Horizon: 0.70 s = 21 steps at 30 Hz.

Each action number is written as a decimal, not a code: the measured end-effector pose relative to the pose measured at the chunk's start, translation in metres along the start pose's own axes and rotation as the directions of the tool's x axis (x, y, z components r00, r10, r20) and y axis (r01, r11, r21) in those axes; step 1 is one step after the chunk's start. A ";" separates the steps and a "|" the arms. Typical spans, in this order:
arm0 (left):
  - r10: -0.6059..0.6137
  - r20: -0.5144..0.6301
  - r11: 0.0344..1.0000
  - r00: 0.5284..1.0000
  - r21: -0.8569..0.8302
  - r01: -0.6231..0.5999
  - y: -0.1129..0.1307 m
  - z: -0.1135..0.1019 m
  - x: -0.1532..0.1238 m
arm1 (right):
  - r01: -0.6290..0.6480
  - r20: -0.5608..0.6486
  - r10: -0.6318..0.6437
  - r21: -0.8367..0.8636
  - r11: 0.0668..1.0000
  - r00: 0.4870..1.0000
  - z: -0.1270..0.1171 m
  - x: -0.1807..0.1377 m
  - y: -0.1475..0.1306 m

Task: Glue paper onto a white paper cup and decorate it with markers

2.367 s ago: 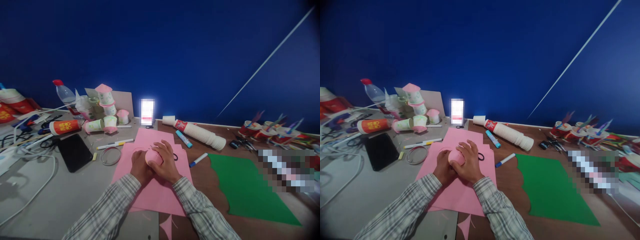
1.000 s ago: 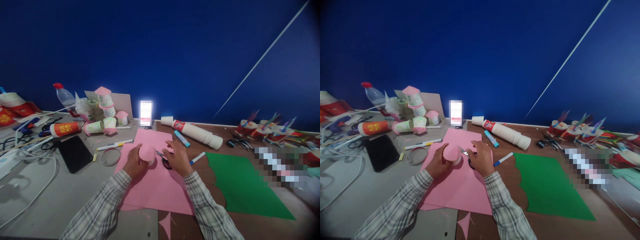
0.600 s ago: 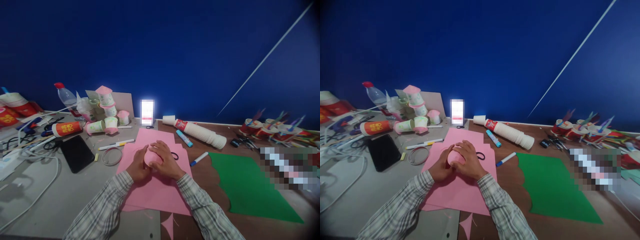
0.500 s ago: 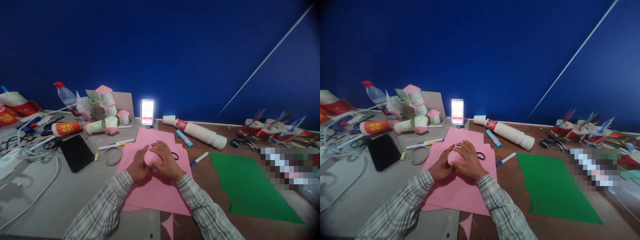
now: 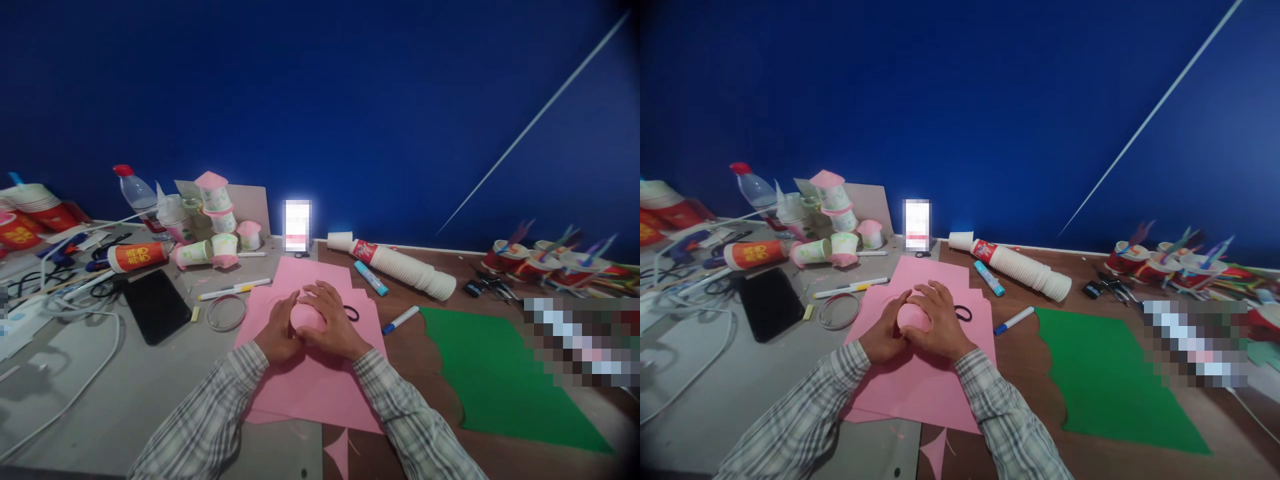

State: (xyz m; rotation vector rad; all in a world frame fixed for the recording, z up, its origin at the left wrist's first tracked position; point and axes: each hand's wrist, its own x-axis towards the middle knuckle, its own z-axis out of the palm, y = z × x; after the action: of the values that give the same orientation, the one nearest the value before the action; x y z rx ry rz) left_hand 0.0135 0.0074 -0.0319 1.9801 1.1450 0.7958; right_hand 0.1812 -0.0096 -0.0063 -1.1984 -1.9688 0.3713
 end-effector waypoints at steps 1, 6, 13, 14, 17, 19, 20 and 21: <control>0.004 -0.004 1.000 1.000 0.000 -0.004 0.000 0.000 0.000 | -0.002 0.000 0.002 0.003 1.000 1.000 0.000 0.000 0.000; 0.016 0.012 1.000 1.000 -0.008 -0.016 -0.001 0.000 0.001 | -0.011 0.012 0.011 -0.017 1.000 1.000 -0.001 0.000 -0.001; 0.012 0.011 1.000 1.000 0.014 -0.012 -0.002 0.000 0.000 | -0.020 0.021 0.021 -0.024 1.000 1.000 0.000 -0.001 0.000; 0.017 0.005 1.000 1.000 0.017 -0.017 -0.001 0.000 0.000 | -0.018 0.021 0.018 -0.022 1.000 1.000 0.000 -0.001 0.000; 0.011 -0.005 1.000 1.000 0.009 -0.011 0.001 0.000 0.000 | -0.019 0.021 0.019 -0.013 1.000 1.000 0.000 -0.001 0.000; -0.006 0.005 1.000 1.000 -0.002 0.006 0.002 -0.001 0.000 | -0.021 0.022 0.021 -0.009 1.000 1.000 0.000 -0.001 0.000; -0.013 0.011 1.000 1.000 -0.004 0.013 0.002 -0.001 0.000 | -0.024 0.026 0.024 -0.008 1.000 0.999 0.000 -0.001 0.000; -0.017 0.014 1.000 1.000 -0.003 0.017 0.003 -0.001 0.000 | -0.026 0.028 0.026 -0.009 1.000 0.999 0.000 -0.001 0.000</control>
State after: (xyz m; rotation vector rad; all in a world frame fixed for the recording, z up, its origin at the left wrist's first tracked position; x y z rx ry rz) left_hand 0.0140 0.0067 -0.0294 1.9681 1.1505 0.7734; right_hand 0.1812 -0.0102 -0.0071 -1.2316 -1.9820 0.3959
